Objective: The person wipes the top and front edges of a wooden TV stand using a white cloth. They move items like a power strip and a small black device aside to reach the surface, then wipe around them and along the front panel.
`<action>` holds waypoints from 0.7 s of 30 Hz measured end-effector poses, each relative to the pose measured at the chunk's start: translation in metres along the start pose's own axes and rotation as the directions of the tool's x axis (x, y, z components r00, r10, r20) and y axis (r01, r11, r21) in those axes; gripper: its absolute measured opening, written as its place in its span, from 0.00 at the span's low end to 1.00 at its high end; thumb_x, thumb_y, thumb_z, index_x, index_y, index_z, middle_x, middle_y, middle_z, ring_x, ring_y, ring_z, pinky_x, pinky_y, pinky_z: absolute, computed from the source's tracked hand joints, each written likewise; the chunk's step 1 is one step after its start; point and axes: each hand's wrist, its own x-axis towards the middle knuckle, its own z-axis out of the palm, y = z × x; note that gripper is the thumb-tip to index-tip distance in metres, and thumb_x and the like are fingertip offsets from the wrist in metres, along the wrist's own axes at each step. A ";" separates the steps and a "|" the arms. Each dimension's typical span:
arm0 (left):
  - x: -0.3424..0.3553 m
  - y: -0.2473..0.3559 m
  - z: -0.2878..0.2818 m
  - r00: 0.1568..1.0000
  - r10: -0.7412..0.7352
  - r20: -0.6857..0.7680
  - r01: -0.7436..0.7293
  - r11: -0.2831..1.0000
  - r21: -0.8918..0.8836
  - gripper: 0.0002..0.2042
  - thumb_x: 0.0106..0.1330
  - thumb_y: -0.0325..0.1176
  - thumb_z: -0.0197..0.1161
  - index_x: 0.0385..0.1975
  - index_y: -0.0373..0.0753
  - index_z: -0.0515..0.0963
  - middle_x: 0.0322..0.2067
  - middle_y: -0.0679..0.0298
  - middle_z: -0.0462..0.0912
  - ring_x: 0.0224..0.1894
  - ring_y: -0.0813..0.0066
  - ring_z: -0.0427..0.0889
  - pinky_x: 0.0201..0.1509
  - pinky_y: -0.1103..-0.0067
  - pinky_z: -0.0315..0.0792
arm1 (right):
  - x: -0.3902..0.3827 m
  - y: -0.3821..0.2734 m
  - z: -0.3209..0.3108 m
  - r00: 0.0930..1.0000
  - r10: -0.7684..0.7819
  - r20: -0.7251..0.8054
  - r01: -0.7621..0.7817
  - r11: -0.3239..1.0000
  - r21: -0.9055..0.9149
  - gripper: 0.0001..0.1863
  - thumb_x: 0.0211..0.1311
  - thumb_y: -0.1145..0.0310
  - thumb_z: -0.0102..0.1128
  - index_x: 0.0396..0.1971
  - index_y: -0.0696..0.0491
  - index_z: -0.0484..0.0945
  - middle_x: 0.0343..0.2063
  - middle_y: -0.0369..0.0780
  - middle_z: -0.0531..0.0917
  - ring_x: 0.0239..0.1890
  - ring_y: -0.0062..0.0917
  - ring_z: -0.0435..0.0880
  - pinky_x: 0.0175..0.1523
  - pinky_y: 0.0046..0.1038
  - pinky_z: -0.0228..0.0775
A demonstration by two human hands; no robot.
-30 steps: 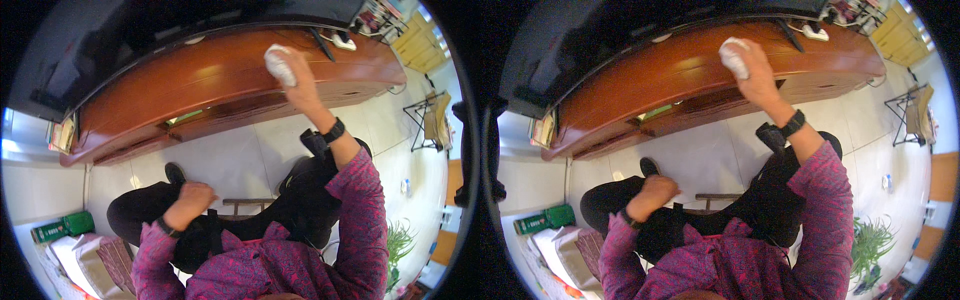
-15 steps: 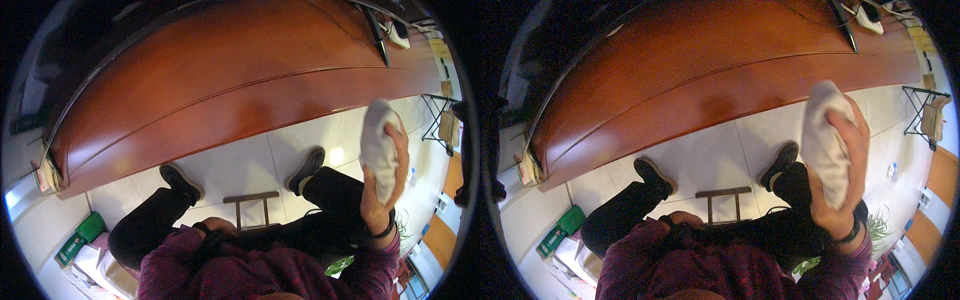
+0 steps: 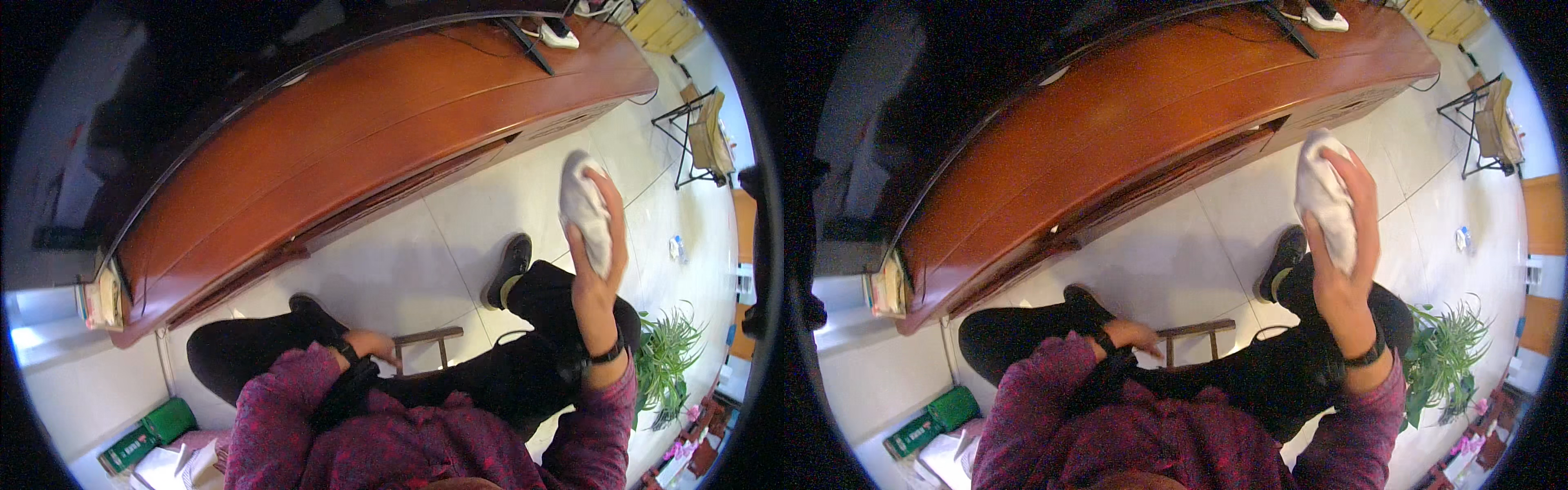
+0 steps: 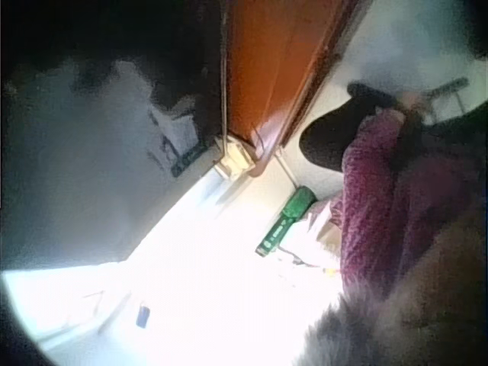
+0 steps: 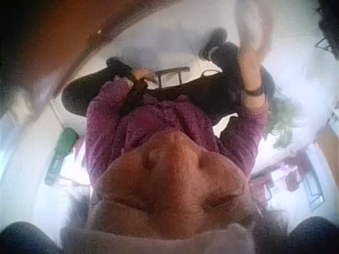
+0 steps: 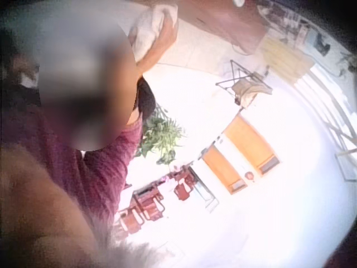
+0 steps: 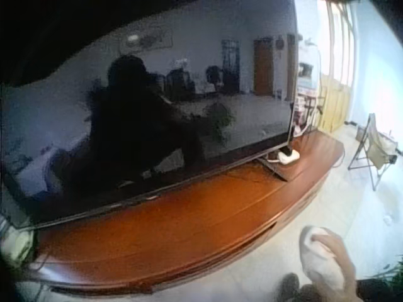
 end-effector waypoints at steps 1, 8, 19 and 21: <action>-0.017 0.010 -0.012 0.992 -0.008 -0.127 0.012 1.000 0.028 0.29 0.63 0.63 0.62 0.33 0.36 0.85 0.36 0.48 0.87 0.44 0.48 0.86 0.46 0.55 0.78 | 0.001 0.003 0.005 0.998 -0.070 -0.005 0.069 0.997 -0.014 0.28 0.59 0.82 0.60 0.62 0.57 0.72 0.63 0.47 0.74 0.69 0.40 0.68 0.73 0.36 0.55; -0.189 0.061 -0.032 0.608 -0.047 -0.792 0.282 0.946 0.161 0.24 0.63 0.49 0.66 0.53 0.39 0.78 0.51 0.51 0.83 0.57 0.50 0.79 0.60 0.54 0.70 | 0.004 0.039 0.045 0.973 -0.216 0.083 0.216 0.976 0.015 0.32 0.56 0.84 0.62 0.63 0.48 0.74 0.61 0.47 0.73 0.64 0.43 0.73 0.70 0.35 0.62; -0.268 0.003 -0.006 0.623 -0.341 -0.703 0.497 0.868 0.019 0.24 0.61 0.49 0.69 0.47 0.35 0.79 0.45 0.50 0.84 0.53 0.49 0.81 0.54 0.58 0.74 | 0.075 0.108 0.097 0.942 -0.334 0.032 0.334 0.928 -0.163 0.32 0.58 0.80 0.63 0.64 0.46 0.73 0.62 0.50 0.72 0.65 0.48 0.72 0.68 0.40 0.65; -0.258 0.000 -0.009 0.619 -0.333 -0.711 0.487 0.873 0.015 0.24 0.61 0.48 0.69 0.48 0.35 0.79 0.45 0.50 0.84 0.53 0.50 0.82 0.54 0.57 0.73 | 0.096 0.117 0.116 0.967 -0.254 -0.007 0.245 0.938 -0.246 0.31 0.58 0.78 0.64 0.63 0.46 0.73 0.61 0.50 0.74 0.63 0.48 0.73 0.66 0.41 0.67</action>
